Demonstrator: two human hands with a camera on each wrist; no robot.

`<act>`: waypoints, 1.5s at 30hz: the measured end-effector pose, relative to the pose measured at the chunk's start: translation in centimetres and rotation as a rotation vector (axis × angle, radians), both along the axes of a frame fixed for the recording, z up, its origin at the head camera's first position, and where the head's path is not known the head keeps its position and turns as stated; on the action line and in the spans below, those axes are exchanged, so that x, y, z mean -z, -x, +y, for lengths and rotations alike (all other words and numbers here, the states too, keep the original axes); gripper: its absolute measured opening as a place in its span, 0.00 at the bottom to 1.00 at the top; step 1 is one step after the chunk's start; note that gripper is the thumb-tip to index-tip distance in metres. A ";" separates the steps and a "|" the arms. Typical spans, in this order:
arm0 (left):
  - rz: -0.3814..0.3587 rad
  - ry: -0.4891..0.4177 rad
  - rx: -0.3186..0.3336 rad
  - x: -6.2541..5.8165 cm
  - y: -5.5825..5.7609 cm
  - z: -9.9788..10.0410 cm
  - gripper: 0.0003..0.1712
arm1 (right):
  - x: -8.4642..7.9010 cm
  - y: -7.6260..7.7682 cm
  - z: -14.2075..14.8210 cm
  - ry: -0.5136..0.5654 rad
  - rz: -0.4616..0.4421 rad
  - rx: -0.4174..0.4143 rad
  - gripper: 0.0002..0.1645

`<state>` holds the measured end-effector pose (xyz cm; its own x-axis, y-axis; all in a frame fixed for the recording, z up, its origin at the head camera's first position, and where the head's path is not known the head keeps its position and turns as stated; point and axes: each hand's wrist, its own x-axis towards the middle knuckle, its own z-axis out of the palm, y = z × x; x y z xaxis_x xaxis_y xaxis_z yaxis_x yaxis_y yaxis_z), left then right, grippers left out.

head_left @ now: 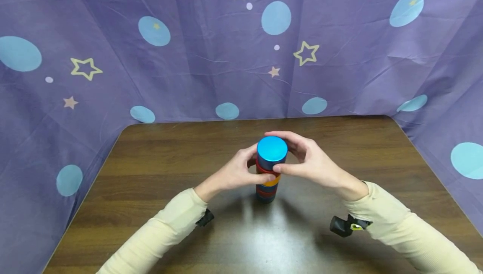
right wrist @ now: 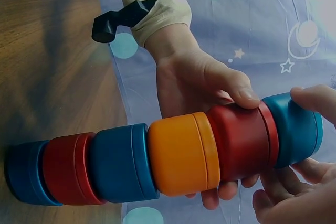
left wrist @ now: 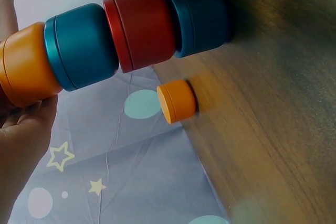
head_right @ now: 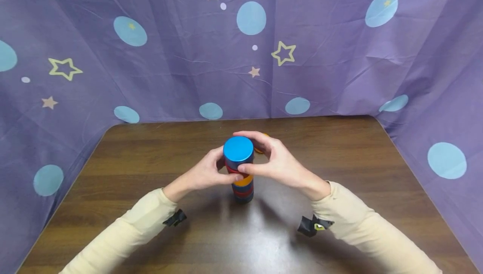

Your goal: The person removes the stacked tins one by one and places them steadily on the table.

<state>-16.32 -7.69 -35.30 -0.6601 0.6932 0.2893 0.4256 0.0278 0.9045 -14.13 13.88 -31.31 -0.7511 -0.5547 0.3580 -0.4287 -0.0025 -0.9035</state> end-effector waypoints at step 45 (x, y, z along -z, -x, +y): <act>-0.024 0.004 0.001 0.1 0.2 0.1 0.31 | 0.5 0.7 3.1 0.069 -0.067 0.154 0.35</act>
